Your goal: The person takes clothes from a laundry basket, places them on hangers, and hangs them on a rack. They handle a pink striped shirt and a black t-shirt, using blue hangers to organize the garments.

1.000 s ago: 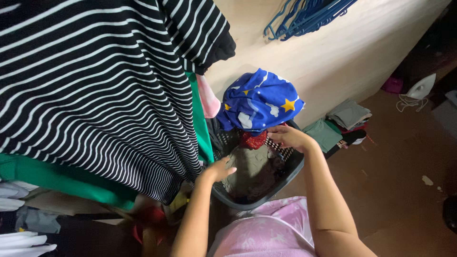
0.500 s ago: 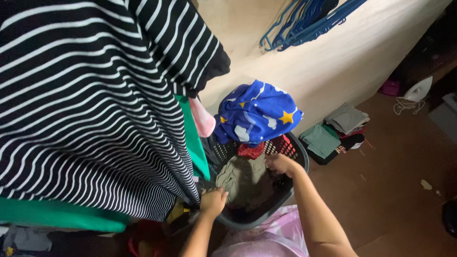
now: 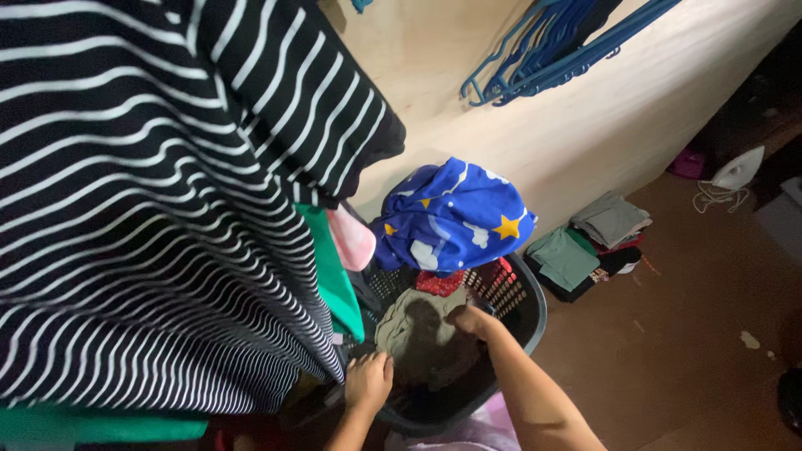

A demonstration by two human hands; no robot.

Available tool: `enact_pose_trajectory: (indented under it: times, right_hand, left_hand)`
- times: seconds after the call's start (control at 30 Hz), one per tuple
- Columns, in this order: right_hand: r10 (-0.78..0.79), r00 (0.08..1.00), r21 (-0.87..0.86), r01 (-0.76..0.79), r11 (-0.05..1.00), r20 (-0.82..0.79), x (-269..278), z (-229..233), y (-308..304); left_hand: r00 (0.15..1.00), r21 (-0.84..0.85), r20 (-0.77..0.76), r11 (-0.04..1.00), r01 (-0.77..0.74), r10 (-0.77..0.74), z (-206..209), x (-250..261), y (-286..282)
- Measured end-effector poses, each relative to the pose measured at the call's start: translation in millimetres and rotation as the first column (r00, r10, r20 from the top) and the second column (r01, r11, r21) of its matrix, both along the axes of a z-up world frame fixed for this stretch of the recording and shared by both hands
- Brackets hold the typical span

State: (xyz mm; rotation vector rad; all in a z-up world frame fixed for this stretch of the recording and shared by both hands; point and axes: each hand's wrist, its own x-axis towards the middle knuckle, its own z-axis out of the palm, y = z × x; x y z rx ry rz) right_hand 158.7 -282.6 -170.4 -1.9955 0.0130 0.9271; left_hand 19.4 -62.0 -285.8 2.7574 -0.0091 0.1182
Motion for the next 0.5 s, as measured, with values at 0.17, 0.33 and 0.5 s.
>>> enact_pose_trajectory:
  times: [0.17,0.33,0.5]
  right_hand:
    - [0.346,0.934,-0.249,-0.314,0.916,0.095,10.9,-0.8,11.3]
    - [0.538,0.835,-0.431,-0.445,0.785,0.115,18.4,-9.2,21.0]
    - [0.467,0.884,-0.51,-0.389,0.767,0.028,29.1,-36.4,22.8]
  left_hand:
    - [0.999,0.011,-0.038,1.0,-0.022,0.023,-12.8,0.5,1.2]
    - [0.998,0.003,0.0,0.998,-0.056,0.056,-24.9,0.1,2.3]
    - [0.997,0.021,0.026,0.997,-0.071,0.07,-32.5,2.7,1.5]
